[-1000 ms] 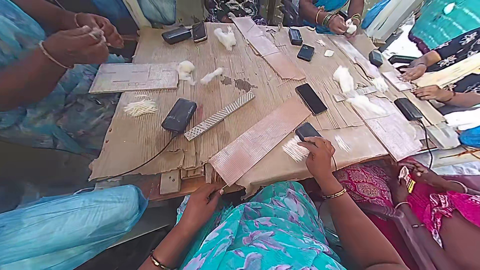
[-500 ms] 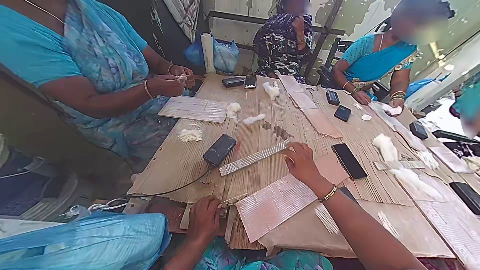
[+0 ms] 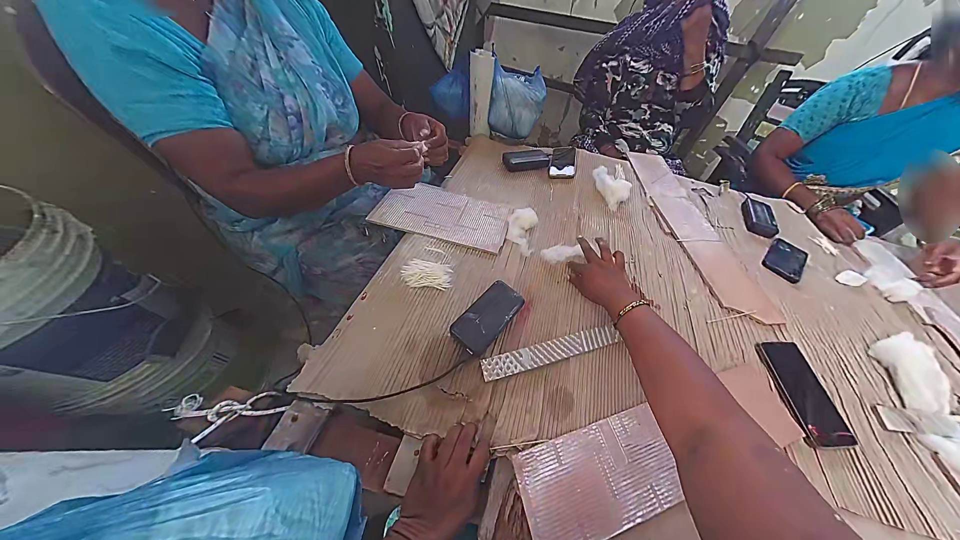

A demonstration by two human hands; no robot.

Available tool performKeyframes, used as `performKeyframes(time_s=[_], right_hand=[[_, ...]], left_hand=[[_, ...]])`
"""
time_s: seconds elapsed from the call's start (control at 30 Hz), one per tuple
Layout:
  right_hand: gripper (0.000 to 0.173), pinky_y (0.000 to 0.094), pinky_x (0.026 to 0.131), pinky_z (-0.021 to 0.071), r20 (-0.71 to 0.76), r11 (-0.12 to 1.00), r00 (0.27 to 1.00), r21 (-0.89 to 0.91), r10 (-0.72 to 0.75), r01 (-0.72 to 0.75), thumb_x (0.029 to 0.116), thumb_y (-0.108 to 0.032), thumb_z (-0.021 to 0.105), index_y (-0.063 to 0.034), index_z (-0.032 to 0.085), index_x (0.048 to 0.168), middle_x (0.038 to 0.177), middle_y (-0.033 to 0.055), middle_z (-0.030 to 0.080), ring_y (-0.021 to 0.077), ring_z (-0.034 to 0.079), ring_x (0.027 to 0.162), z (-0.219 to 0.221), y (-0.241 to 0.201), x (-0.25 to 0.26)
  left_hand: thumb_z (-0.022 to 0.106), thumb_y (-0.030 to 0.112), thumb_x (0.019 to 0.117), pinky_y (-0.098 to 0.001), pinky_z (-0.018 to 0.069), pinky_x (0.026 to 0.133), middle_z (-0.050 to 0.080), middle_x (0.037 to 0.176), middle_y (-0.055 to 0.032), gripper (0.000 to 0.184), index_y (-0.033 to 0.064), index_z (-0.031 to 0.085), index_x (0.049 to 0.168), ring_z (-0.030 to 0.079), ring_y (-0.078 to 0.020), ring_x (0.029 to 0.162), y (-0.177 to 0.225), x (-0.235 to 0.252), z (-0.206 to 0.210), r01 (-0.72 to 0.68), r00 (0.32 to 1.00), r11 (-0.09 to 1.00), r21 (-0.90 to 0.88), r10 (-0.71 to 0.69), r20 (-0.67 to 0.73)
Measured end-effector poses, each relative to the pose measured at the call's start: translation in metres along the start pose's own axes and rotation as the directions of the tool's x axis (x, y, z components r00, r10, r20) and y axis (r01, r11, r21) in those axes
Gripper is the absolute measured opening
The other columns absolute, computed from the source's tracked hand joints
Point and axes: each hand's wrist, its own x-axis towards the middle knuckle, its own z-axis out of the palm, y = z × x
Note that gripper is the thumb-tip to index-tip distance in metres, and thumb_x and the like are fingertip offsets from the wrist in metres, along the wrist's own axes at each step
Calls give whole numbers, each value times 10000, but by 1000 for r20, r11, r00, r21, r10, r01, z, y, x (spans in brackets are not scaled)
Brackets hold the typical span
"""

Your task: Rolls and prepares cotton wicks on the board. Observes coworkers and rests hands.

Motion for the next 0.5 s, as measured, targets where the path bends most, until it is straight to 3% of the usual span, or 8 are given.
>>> performKeyframes(time_s=[0.13,0.23,0.3,0.37,0.4,0.5], right_hand=[[431,746,1114,212,26,999,1000,44,10,-11,1053,-273,554,-100,582,1447,1600,79,447,416,258,1526,2,-4,6],[347,714,1066,293,-137,971,990,237,33,0,1029,-179,594,-96,670,1357,1437,129,611,409,417,1438,-6,-1,-13],[309,656,1085,337,-153,892,983,451,106,-26,1044,-193,586,-99,705,1313,1377,154,648,370,491,1391,-20,2,-37],[274,502,1067,449,-93,715,979,696,180,-65,1047,-195,596,-79,722,1261,1304,129,688,243,610,1261,-35,3,-69],[245,422,990,483,-51,578,975,812,219,-87,1039,-180,610,-61,732,1215,1219,99,721,170,648,1139,-42,1,-89],[192,273,855,506,63,201,970,973,235,-112,1033,-105,585,-24,730,1130,1081,33,730,66,635,924,-62,-7,-147]], left_hand=[[603,247,881,-477,513,805,724,1113,-71,191,204,738,1010,704,-256,1007,0,1,-2,-5,1000,1000,11,5,0],[660,230,834,-490,528,796,725,1113,-78,189,195,743,1001,711,-264,1004,1,1,-3,-5,1000,1000,5,5,16],[728,189,787,-511,547,796,729,1131,-97,214,177,757,999,722,-284,1010,2,4,-7,-1,999,1000,-5,1,40],[752,146,764,-528,546,806,725,1140,-107,228,163,756,991,718,-300,1020,2,5,-9,8,999,1000,-23,-7,54],[755,126,773,-544,545,819,722,1154,-118,226,151,756,998,716,-315,1034,3,5,-11,16,998,999,-41,-13,67],[753,58,803,-610,532,845,714,1178,-171,224,96,755,1024,706,-384,1066,4,7,-14,42,994,992,-121,-29,101]])
